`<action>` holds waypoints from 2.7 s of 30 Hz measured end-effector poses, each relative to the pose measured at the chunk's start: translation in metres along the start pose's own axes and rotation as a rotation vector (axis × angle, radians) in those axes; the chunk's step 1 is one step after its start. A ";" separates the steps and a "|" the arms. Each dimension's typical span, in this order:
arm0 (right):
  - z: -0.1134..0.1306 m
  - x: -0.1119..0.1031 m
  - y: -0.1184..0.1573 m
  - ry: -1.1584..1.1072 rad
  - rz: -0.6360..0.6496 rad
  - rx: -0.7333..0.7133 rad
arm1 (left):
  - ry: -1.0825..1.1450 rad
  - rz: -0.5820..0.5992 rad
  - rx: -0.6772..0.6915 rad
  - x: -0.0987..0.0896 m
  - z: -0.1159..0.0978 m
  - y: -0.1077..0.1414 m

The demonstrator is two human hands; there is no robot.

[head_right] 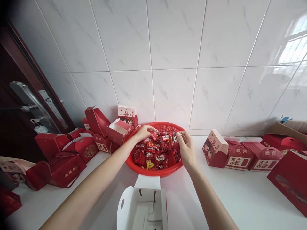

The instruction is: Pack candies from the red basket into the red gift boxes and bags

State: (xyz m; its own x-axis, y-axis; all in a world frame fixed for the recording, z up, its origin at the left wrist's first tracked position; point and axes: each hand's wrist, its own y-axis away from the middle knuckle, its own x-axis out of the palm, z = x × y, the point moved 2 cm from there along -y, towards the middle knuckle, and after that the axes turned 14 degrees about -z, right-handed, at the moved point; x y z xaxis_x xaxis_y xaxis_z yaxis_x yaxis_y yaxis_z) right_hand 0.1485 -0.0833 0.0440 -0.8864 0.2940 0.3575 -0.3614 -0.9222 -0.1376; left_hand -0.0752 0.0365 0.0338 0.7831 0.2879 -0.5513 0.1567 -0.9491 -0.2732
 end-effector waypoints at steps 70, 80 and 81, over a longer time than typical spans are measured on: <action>-0.002 -0.004 -0.005 -0.123 -0.158 -0.033 | -0.189 0.327 0.266 0.000 -0.019 0.033; -0.005 -0.004 -0.007 -0.157 -0.208 -0.051 | -0.422 0.283 0.288 -0.006 -0.035 0.036; -0.005 -0.004 -0.007 -0.154 -0.206 -0.049 | -0.422 0.290 0.285 -0.006 -0.035 0.037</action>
State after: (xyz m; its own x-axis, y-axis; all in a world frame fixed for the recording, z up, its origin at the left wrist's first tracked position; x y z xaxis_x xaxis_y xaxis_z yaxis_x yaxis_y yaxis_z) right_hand 0.1530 -0.0769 0.0386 -0.7397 0.4292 0.5183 -0.5466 -0.8325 -0.0908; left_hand -0.0532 -0.0046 0.0549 0.4535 0.1027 -0.8853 -0.2422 -0.9417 -0.2333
